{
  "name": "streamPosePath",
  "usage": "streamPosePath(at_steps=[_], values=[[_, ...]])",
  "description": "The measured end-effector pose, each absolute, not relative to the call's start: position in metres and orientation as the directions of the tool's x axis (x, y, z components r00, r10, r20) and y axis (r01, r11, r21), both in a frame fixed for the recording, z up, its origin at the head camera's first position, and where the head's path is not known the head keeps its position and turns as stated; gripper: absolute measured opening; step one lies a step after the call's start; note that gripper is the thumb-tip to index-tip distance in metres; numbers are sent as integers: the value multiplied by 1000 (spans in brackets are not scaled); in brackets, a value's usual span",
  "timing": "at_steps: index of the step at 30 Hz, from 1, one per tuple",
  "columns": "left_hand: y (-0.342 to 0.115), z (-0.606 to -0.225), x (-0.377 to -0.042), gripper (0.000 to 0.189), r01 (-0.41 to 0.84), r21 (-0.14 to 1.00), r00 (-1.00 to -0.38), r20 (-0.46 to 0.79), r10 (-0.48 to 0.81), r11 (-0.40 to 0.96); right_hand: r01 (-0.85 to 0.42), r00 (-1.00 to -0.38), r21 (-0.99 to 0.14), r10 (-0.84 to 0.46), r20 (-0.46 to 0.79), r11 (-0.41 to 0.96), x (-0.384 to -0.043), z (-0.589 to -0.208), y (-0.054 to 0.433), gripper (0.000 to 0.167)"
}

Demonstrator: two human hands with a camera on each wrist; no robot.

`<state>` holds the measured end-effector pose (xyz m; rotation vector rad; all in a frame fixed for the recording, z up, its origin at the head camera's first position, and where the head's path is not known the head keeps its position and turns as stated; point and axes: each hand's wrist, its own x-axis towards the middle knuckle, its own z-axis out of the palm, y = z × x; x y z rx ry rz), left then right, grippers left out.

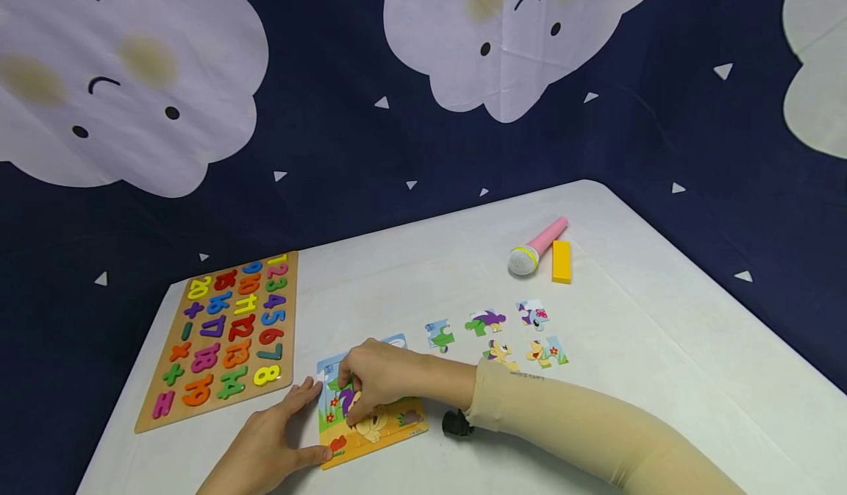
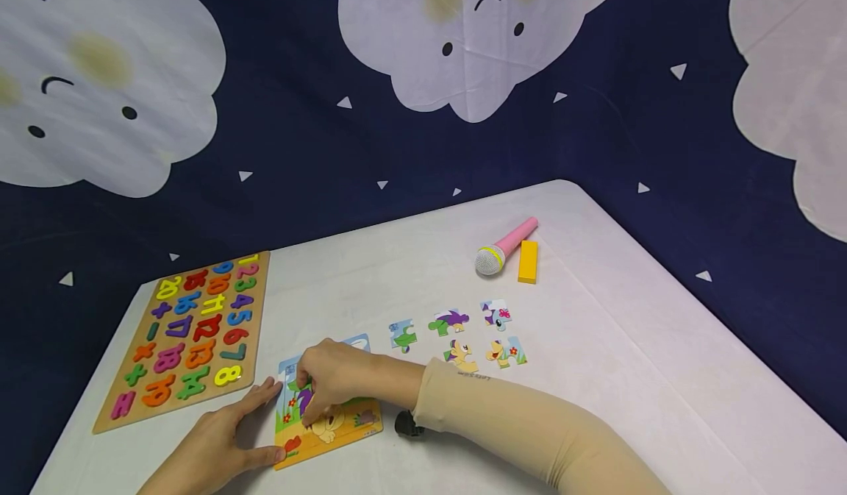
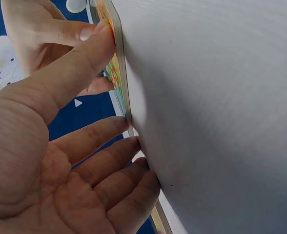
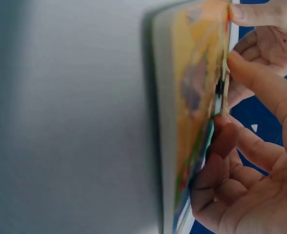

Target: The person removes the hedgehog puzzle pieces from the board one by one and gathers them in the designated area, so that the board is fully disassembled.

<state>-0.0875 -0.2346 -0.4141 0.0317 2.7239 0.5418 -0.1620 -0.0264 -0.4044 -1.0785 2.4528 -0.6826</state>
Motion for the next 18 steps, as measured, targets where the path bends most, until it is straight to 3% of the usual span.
streamPosePath(at_steps=[18], values=[[-234, -413, -87, 104, -48, 386, -938, -335, 91, 921, -572, -675, -537, -728, -121, 620, -160, -404, -28, 33]])
